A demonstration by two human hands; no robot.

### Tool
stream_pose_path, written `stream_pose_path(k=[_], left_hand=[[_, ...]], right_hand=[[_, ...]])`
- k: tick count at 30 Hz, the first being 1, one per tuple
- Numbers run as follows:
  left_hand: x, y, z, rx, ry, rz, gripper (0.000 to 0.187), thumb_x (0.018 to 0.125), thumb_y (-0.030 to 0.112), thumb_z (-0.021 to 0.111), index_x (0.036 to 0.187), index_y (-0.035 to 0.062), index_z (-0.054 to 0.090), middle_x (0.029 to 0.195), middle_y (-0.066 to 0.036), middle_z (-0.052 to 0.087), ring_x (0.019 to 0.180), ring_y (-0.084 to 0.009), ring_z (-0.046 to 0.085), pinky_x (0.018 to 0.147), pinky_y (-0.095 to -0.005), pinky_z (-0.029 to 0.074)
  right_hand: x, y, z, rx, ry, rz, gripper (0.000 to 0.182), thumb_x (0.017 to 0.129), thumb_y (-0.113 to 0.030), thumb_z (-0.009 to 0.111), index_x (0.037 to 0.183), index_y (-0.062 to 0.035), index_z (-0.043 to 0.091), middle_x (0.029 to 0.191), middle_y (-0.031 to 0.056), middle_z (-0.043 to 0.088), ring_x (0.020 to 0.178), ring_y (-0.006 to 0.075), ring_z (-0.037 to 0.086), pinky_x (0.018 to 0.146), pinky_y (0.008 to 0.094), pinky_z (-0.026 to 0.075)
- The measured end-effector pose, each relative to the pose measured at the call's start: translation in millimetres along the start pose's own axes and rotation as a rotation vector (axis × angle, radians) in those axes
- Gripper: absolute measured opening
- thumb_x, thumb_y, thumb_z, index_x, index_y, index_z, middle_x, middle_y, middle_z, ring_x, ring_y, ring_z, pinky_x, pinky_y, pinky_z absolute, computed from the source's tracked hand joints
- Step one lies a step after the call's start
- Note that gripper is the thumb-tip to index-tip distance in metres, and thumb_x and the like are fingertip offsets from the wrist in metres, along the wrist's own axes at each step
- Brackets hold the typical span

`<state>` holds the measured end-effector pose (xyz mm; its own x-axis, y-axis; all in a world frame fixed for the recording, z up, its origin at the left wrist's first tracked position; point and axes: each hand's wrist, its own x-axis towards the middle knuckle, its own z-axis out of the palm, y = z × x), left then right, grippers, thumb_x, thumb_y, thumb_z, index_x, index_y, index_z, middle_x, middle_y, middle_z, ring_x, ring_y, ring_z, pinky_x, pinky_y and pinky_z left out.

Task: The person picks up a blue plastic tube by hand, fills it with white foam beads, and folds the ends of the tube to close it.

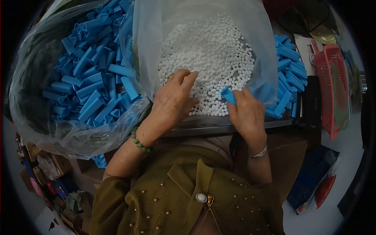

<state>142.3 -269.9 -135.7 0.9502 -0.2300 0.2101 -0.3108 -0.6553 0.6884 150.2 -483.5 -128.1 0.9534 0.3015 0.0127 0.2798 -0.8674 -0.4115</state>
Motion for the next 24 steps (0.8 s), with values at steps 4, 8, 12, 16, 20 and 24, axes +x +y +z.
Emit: stream_pose_path(k=[4,8,12,16,20,24], left_hand=[[8.9,-6.0,20.0,0.184,-0.118,-0.179,0.073,0.065,0.002,0.075,0.132,0.0052,0.046,0.119,-0.016,0.052,0.100,-0.0379,0.058,0.084,-0.0424,0.049],[27.5,-15.5,29.1,0.141,-0.086,-0.199,0.062,0.064,0.000,0.074,0.122,0.0025,0.052,0.115,-0.019,0.053,0.098,-0.0384,0.058,0.083,-0.0408,0.049],[32.7,-32.0,23.5,-0.227,-0.055,-0.287,0.040,0.069,0.003,0.073,0.107,0.0009,0.060,0.097,-0.012,0.058,0.083,-0.0255,0.061,0.071,-0.0353,0.051],[31.4,-12.2,2.4,-0.655,-0.072,-0.370,0.027,0.073,0.000,0.071,0.099,0.0022,0.064,0.085,-0.006,0.058,0.073,-0.0147,0.057,0.064,-0.0284,0.048],[33.2,1.6,-8.8,-0.524,-0.042,-0.167,0.029,0.078,-0.008,0.065,0.105,0.0007,0.063,0.093,-0.003,0.060,0.075,-0.0069,0.056,0.062,-0.0210,0.048],[36.0,12.2,-19.9,-0.261,-0.032,0.037,0.038,0.073,-0.012,0.065,0.109,0.0032,0.064,0.095,-0.006,0.061,0.079,-0.0125,0.060,0.064,-0.0247,0.051]], right_hand=[[9.6,8.1,18.2,-0.136,-0.111,-0.022,0.017,0.078,-0.012,0.067,0.089,-0.0011,0.060,0.086,0.0155,0.057,0.076,0.0360,0.062,0.065,0.0444,0.049],[30.4,-2.3,33.8,0.000,0.001,-0.100,0.014,0.078,-0.007,0.068,0.086,-0.0010,0.059,0.086,0.0149,0.057,0.078,0.0358,0.062,0.066,0.0440,0.049],[36.6,-7.4,28.4,0.094,0.023,-0.126,0.019,0.077,-0.005,0.069,0.094,-0.0001,0.060,0.088,0.0151,0.058,0.078,0.0364,0.061,0.066,0.0437,0.049],[30.5,-7.5,22.8,0.473,0.060,-0.094,0.025,0.077,-0.002,0.068,0.101,-0.0021,0.064,0.088,0.0130,0.058,0.080,0.0319,0.062,0.068,0.0395,0.049],[27.0,-6.7,25.9,0.779,0.050,-0.061,0.035,0.078,-0.003,0.069,0.112,-0.0034,0.064,0.092,0.0124,0.061,0.077,0.0274,0.062,0.067,0.0356,0.048],[26.6,-9.8,26.9,0.850,0.031,0.012,0.032,0.080,-0.003,0.068,0.111,-0.0035,0.065,0.091,0.0116,0.061,0.076,0.0236,0.061,0.066,0.0328,0.047]])
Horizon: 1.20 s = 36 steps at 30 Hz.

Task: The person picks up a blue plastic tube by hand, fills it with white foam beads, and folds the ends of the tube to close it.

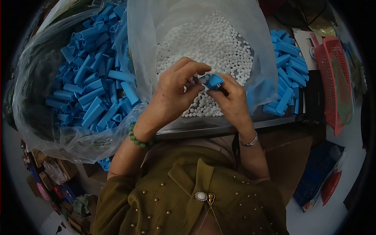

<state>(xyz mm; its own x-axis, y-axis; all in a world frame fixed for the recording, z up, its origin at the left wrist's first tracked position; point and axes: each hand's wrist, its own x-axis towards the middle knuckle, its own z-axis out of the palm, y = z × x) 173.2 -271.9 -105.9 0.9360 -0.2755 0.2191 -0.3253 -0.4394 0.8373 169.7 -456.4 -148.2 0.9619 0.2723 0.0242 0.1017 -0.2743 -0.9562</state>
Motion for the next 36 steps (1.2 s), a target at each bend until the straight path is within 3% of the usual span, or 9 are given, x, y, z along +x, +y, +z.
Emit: stream_pose_path(k=[8,14,16,18,20,22,26,28,36], left_hand=[[-1.5,-4.5,-1.9,0.042,0.059,0.109,0.043,0.070,-0.013,0.067,0.109,0.0025,0.065,0.097,-0.008,0.062,0.079,-0.0172,0.061,0.067,-0.0275,0.052],[-6.3,-12.3,3.0,-0.039,0.042,0.113,0.041,0.074,-0.003,0.072,0.115,0.0037,0.065,0.115,-0.011,0.060,0.099,-0.0200,0.062,0.075,-0.0284,0.053],[-10.9,-19.6,10.5,-0.368,-0.006,0.087,0.039,0.079,0.002,0.071,0.118,0.0043,0.065,0.125,-0.012,0.055,0.111,-0.0215,0.058,0.087,-0.0307,0.053],[-18.1,-14.3,14.7,-0.591,0.001,-0.034,0.037,0.081,0.004,0.071,0.118,0.0052,0.065,0.124,-0.011,0.055,0.107,-0.0205,0.058,0.083,-0.0307,0.054],[-21.7,-11.8,15.7,-0.812,0.009,-0.159,0.036,0.083,0.006,0.070,0.118,0.0061,0.065,0.123,-0.009,0.055,0.103,-0.0195,0.059,0.079,-0.0306,0.054],[-25.1,-13.6,16.0,-0.873,-0.003,-0.204,0.032,0.085,0.009,0.070,0.117,0.0090,0.067,0.123,-0.009,0.053,0.105,-0.0183,0.057,0.084,-0.0299,0.053],[-25.9,-8.0,16.9,-0.698,-0.044,-0.153,0.036,0.085,0.008,0.068,0.121,0.0064,0.065,0.124,-0.011,0.053,0.112,-0.0207,0.054,0.090,-0.0331,0.053],[-25.1,-8.1,18.6,-0.304,-0.025,0.007,0.037,0.084,0.010,0.070,0.121,0.0086,0.066,0.119,-0.010,0.056,0.108,-0.0213,0.055,0.084,-0.0329,0.052],[-37.9,10.1,14.2,-0.179,0.002,-0.030,0.041,0.084,0.013,0.070,0.124,0.0108,0.063,0.120,-0.010,0.056,0.108,-0.0252,0.055,0.088,-0.0352,0.050]], right_hand=[[-0.2,-3.1,2.7,0.080,-0.002,-0.017,0.031,0.081,-0.001,0.068,0.112,-0.0033,0.065,0.093,0.0081,0.061,0.074,0.0159,0.060,0.063,0.0285,0.047],[-2.2,-3.5,6.0,0.285,0.035,-0.083,0.029,0.083,0.002,0.065,0.112,0.0001,0.063,0.099,0.0072,0.062,0.082,0.0134,0.062,0.068,0.0251,0.050],[-5.5,-5.8,5.6,0.319,-0.012,-0.054,0.027,0.086,0.001,0.063,0.113,0.0008,0.062,0.100,0.0080,0.062,0.085,0.0142,0.062,0.070,0.0257,0.052],[-6.8,-7.9,2.6,0.352,-0.056,-0.026,0.026,0.089,-0.001,0.061,0.115,0.0015,0.061,0.102,0.0088,0.061,0.087,0.0151,0.063,0.072,0.0263,0.053],[-7.0,-8.8,-2.1,0.843,-0.214,0.171,0.037,0.094,-0.012,0.058,0.127,0.0039,0.051,0.110,0.0109,0.059,0.090,0.0162,0.063,0.075,0.0306,0.055],[-5.4,-8.4,-2.8,0.946,-0.257,0.178,0.035,0.095,-0.013,0.058,0.124,0.0042,0.052,0.108,0.0097,0.059,0.091,0.0158,0.063,0.077,0.0298,0.055],[-6.5,-8.7,4.0,1.014,-0.210,0.184,0.031,0.094,-0.015,0.057,0.118,0.0038,0.052,0.104,0.0069,0.058,0.096,0.0130,0.060,0.078,0.0270,0.054],[-8.7,-13.0,9.6,0.993,-0.170,0.223,0.027,0.095,-0.013,0.056,0.116,0.0030,0.053,0.103,0.0060,0.058,0.096,0.0113,0.058,0.078,0.0256,0.052],[-20.6,-30.9,17.9,0.794,-0.037,0.192,0.020,0.096,-0.008,0.047,0.111,0.0032,0.053,0.102,0.0088,0.060,0.084,0.0094,0.058,0.071,0.0235,0.049]])
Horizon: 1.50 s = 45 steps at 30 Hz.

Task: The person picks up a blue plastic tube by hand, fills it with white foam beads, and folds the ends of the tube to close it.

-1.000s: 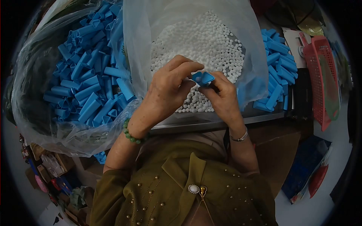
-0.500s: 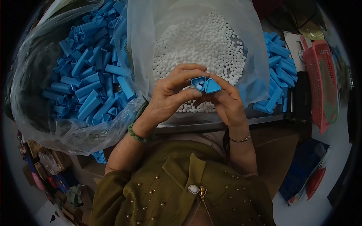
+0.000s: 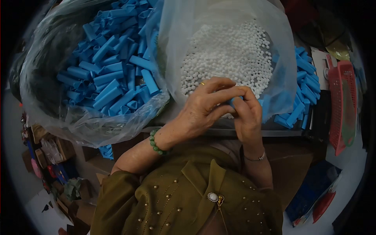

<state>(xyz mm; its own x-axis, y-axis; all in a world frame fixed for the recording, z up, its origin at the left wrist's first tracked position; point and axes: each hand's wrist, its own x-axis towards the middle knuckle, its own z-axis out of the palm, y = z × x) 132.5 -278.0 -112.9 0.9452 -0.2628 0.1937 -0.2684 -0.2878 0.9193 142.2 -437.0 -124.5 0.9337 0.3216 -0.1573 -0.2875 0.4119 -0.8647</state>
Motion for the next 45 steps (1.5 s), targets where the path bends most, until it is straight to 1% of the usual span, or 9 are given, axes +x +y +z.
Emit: stream_pose_path(k=[7,16,20,26,27,30,32,35,45], left_hand=[[-30.4,16.2,-106.8,0.458,0.085,0.008,0.033,0.076,0.002,0.071,0.108,0.0041,0.066,0.106,-0.011,0.062,0.095,-0.0282,0.061,0.079,-0.0367,0.051],[-66.5,-12.5,-134.0,1.133,0.065,-0.137,0.017,0.071,-0.005,0.069,0.087,0.0015,0.066,0.089,-0.008,0.061,0.082,-0.0275,0.059,0.072,-0.0357,0.049],[-46.2,13.9,-136.2,0.933,0.320,0.112,0.019,0.070,-0.004,0.071,0.087,0.0034,0.071,0.087,-0.007,0.064,0.078,-0.0234,0.061,0.068,-0.0301,0.049],[4.0,34.1,-77.4,0.215,0.035,0.467,0.024,0.064,0.006,0.076,0.088,0.0084,0.076,0.091,-0.007,0.066,0.087,-0.0229,0.061,0.073,-0.0336,0.049],[8.5,25.6,-64.2,0.135,-0.041,0.481,0.027,0.067,0.005,0.075,0.094,0.0088,0.075,0.100,-0.009,0.066,0.091,-0.0250,0.062,0.077,-0.0358,0.051],[13.4,6.7,-34.7,-0.122,0.044,0.290,0.023,0.074,0.002,0.071,0.097,0.0010,0.072,0.113,-0.017,0.061,0.101,-0.0306,0.060,0.084,-0.0410,0.050],[13.1,-6.7,-30.2,0.033,0.039,0.235,0.041,0.074,0.005,0.073,0.114,0.0017,0.065,0.123,-0.018,0.056,0.107,-0.0343,0.059,0.088,-0.0417,0.050],[-0.6,-20.3,-14.9,0.505,-0.183,-0.114,0.083,0.064,0.011,0.083,0.137,0.0068,0.044,0.126,-0.019,0.050,0.109,-0.0410,0.054,0.090,-0.0421,0.048],[21.2,-51.9,17.6,0.563,-0.028,-0.203,0.071,0.063,0.008,0.080,0.128,0.0046,0.051,0.120,-0.020,0.051,0.107,-0.0395,0.054,0.087,-0.0439,0.049]], right_hand=[[-21.1,-82.6,-54.4,-0.077,0.110,-0.578,0.053,0.101,-0.042,0.041,0.120,0.0059,0.053,0.110,0.0222,0.061,0.075,0.0165,0.062,0.065,0.0287,0.053],[17.0,-105.2,-84.7,-0.933,0.783,-0.786,0.032,0.102,-0.013,0.041,0.122,0.0083,0.053,0.107,0.0181,0.065,0.068,0.0123,0.058,0.064,0.0223,0.047],[-6.6,-75.3,-46.7,-0.740,0.141,-0.592,0.025,0.094,-0.007,0.050,0.112,0.0048,0.063,0.110,0.0147,0.065,0.070,0.0104,0.058,0.061,0.0215,0.047],[6.8,-9.4,-7.6,-0.206,-0.605,-0.280,0.037,0.087,-0.007,0.059,0.121,0.0069,0.059,0.109,0.0149,0.066,0.074,0.0113,0.059,0.065,0.0218,0.047],[-6.4,-13.4,-14.0,0.031,-0.574,0.199,0.040,0.085,-0.009,0.062,0.121,0.0081,0.058,0.106,0.0156,0.067,0.074,0.0108,0.059,0.064,0.0209,0.046],[-8.0,-2.8,-22.0,0.377,-0.540,0.260,0.041,0.083,-0.011,0.065,0.118,0.0093,0.058,0.104,0.0158,0.067,0.073,0.0102,0.058,0.061,0.0213,0.045],[-9.2,-22.3,-30.9,0.272,-0.421,0.300,0.036,0.082,-0.010,0.066,0.114,0.0062,0.062,0.098,0.0153,0.068,0.072,0.0102,0.058,0.060,0.0223,0.045],[-1.8,-26.7,-53.7,-1.386,-0.038,-0.329,0.020,0.074,-0.006,0.070,0.093,-0.0017,0.068,0.085,0.0166,0.062,0.069,0.0271,0.065,0.061,0.0349,0.052],[29.1,17.1,-31.0,-1.701,0.055,-0.235,0.015,0.072,-0.008,0.071,0.081,-0.0044,0.059,0.086,0.0157,0.058,0.070,0.0334,0.066,0.058,0.0407,0.053]])
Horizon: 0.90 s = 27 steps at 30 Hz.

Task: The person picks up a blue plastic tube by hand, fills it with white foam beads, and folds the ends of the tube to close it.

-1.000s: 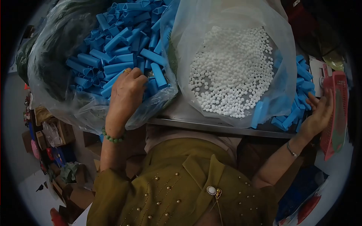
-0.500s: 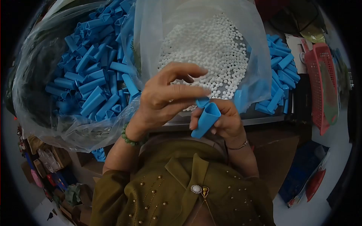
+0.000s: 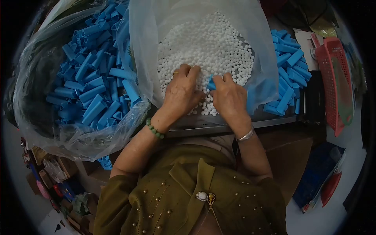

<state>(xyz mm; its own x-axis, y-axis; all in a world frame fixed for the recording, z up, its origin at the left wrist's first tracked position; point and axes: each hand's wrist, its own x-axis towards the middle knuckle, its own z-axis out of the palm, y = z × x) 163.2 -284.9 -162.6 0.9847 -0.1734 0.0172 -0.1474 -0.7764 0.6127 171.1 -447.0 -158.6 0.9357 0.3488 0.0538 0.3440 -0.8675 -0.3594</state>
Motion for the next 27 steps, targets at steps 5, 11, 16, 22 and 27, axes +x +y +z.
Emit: stream_pose_path(k=[5,11,16,22,27], left_hand=[[17.6,-18.2,-2.3,-0.329,0.039,-0.087,0.033,0.074,0.005,0.072,0.105,-0.0003,0.062,0.093,-0.012,0.061,0.085,-0.0216,0.061,0.074,-0.0320,0.051],[12.5,-11.5,-7.3,-0.701,0.008,-0.106,0.027,0.077,-0.005,0.067,0.103,0.0013,0.063,0.090,-0.006,0.061,0.079,-0.0126,0.060,0.065,-0.0263,0.049],[9.3,20.1,-34.6,-0.304,0.131,0.236,0.033,0.074,-0.010,0.067,0.104,0.0034,0.063,0.098,-0.008,0.060,0.080,-0.0201,0.062,0.065,-0.0302,0.050],[5.6,34.0,-48.2,-0.161,0.205,0.370,0.039,0.073,-0.011,0.066,0.109,0.0042,0.062,0.102,-0.010,0.060,0.084,-0.0271,0.063,0.068,-0.0344,0.052],[6.1,38.5,-49.9,-0.207,0.250,0.432,0.041,0.073,-0.011,0.066,0.111,0.0042,0.063,0.104,-0.011,0.060,0.086,-0.0270,0.063,0.069,-0.0330,0.053]], right_hand=[[9.2,1.6,0.8,0.187,0.084,0.008,0.018,0.076,-0.011,0.071,0.090,-0.0030,0.063,0.093,0.0138,0.057,0.075,0.0332,0.064,0.064,0.0422,0.053],[5.1,5.4,0.1,0.462,0.181,0.011,0.022,0.077,-0.005,0.066,0.098,0.0001,0.062,0.092,0.0137,0.055,0.078,0.0335,0.062,0.065,0.0419,0.049],[2.0,0.6,-9.7,0.758,0.122,0.083,0.020,0.077,0.000,0.065,0.097,0.0015,0.061,0.090,0.0117,0.055,0.072,0.0256,0.060,0.062,0.0352,0.048],[-2.2,-2.3,-8.1,0.899,0.160,0.054,0.025,0.075,0.005,0.068,0.099,-0.0004,0.064,0.090,0.0082,0.056,0.072,0.0176,0.059,0.060,0.0296,0.047],[-5.1,-3.8,-6.2,0.969,0.179,0.057,0.031,0.075,0.009,0.068,0.104,-0.0019,0.065,0.095,0.0076,0.059,0.077,0.0152,0.061,0.061,0.0278,0.049]])
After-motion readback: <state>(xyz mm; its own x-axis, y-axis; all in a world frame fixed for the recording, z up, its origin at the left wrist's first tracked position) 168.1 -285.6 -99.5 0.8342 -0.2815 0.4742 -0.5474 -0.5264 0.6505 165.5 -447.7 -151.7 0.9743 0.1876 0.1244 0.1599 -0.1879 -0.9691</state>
